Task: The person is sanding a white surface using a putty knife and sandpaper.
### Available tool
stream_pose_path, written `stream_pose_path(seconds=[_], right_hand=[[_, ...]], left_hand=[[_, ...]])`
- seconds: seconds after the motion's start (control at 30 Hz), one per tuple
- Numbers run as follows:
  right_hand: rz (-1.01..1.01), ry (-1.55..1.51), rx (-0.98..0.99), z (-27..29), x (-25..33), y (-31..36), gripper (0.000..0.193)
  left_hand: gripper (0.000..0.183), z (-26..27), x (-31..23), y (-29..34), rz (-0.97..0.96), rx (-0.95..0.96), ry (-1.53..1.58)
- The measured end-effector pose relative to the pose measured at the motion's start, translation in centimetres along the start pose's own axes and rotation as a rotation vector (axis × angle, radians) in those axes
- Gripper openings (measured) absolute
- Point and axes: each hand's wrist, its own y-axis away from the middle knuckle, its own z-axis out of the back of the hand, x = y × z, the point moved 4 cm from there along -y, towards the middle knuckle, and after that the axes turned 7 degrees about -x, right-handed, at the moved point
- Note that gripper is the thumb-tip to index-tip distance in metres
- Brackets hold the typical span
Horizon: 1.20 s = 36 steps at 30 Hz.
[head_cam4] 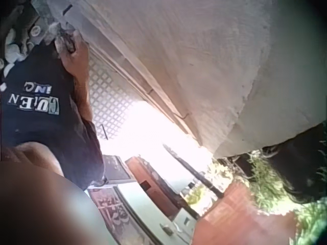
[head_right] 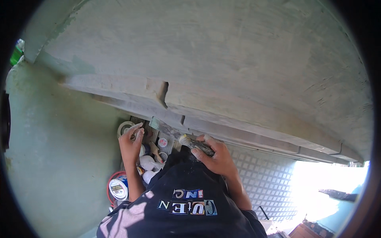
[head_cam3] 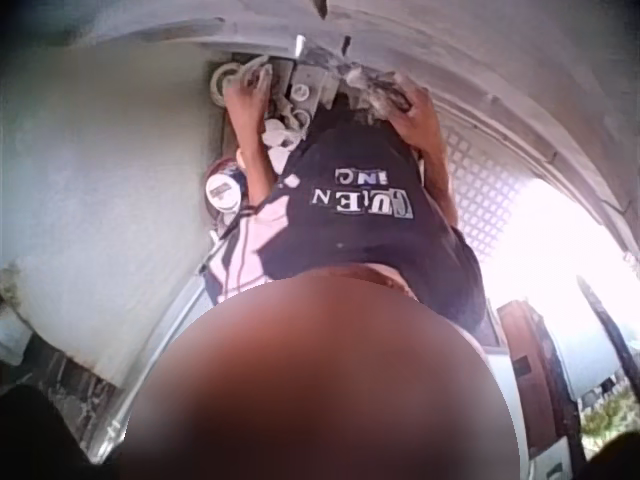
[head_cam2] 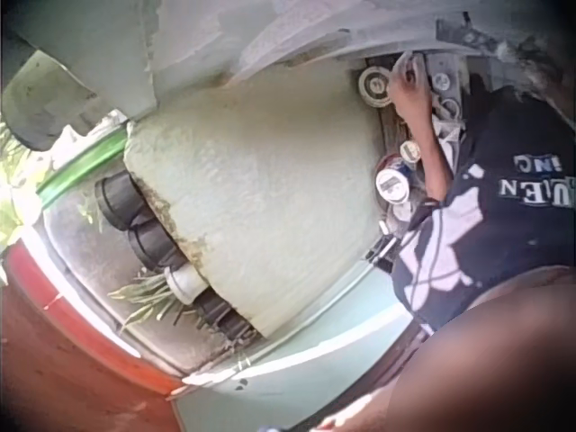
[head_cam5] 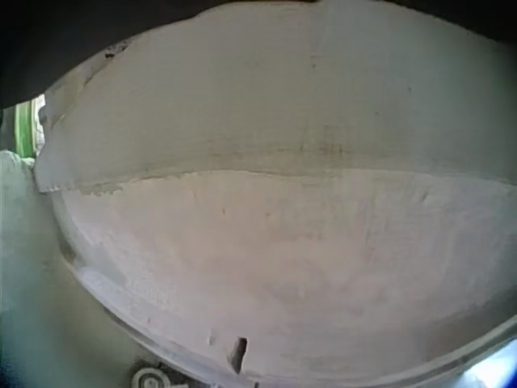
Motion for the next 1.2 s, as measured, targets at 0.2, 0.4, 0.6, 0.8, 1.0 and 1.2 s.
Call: stream_pose_path(seconds=[0.2, 0.4, 0.6, 0.8, 1.0, 1.2], right_hand=[[-0.035, 0.008, 0.111, 1.6, -1.4, 1.4, 0.026], [-0.093, -0.026, 0.229, 2.3, -1.6, 2.5, 0.025], [-0.223, -0.315, 0.181, 2.2, -2.6, 3.7, 0.034], [-0.162, -0.117, -0.015, 2.1, -0.7, 3.2, 0.036], [0.212, 0.022, -0.068, 0.3, 3.2, 1.4, 0.042], [0.280, 0.100, -0.076, -3.1, 6.7, 0.7, 0.046]], left_hand=[[0.029, -1.9, -2.5, 4.6, 0.044, -0.026, 0.119], [0.043, -2.0, -6.5, 6.4, 0.009, -0.059, 0.203], [0.067, -1.9, -7.7, 7.2, -0.128, -0.023, 0.215], [0.086, -2.2, -7.6, 6.8, -0.149, -0.049, 0.327], [0.101, -2.5, -8.1, 6.2, -0.278, -0.158, 0.358], [0.108, 0.3, -8.0, 4.0, -0.421, -0.403, 0.510]])
